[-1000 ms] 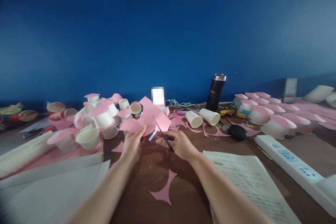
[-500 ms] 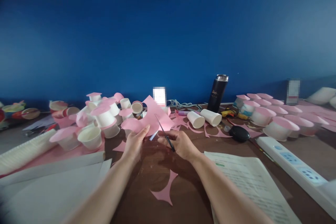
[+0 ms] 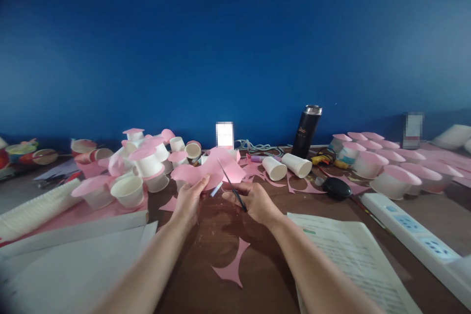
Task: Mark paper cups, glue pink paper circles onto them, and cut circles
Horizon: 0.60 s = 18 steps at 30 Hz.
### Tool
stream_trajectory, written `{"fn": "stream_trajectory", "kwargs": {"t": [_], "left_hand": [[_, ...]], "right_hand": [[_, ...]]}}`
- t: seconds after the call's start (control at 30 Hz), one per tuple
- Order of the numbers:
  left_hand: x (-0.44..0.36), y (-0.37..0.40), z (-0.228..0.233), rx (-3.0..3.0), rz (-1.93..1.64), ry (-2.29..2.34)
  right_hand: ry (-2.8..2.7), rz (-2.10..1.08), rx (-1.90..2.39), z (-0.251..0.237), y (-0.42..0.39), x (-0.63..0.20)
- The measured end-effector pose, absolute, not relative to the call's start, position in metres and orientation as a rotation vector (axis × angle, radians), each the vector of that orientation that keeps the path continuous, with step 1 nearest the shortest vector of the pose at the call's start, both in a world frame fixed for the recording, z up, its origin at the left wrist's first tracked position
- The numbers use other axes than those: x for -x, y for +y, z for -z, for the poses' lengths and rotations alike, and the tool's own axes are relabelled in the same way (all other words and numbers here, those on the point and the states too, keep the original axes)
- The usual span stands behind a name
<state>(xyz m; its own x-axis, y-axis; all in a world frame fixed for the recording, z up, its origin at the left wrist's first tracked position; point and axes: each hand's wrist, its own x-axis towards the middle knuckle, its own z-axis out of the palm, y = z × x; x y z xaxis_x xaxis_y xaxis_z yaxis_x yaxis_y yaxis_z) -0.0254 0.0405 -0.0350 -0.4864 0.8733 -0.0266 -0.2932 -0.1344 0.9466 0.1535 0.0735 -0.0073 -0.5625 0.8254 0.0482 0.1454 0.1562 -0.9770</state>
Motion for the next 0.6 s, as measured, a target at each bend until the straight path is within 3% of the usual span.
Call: {"fn": "stream_trajectory", "kwargs": {"t": [0.6], "left_hand": [[0.026, 0.041, 0.029, -0.638, -1.827, 1.31]], "right_hand": [[-1.832, -1.48, 0.926, 0.0, 0.07, -0.154]]}}
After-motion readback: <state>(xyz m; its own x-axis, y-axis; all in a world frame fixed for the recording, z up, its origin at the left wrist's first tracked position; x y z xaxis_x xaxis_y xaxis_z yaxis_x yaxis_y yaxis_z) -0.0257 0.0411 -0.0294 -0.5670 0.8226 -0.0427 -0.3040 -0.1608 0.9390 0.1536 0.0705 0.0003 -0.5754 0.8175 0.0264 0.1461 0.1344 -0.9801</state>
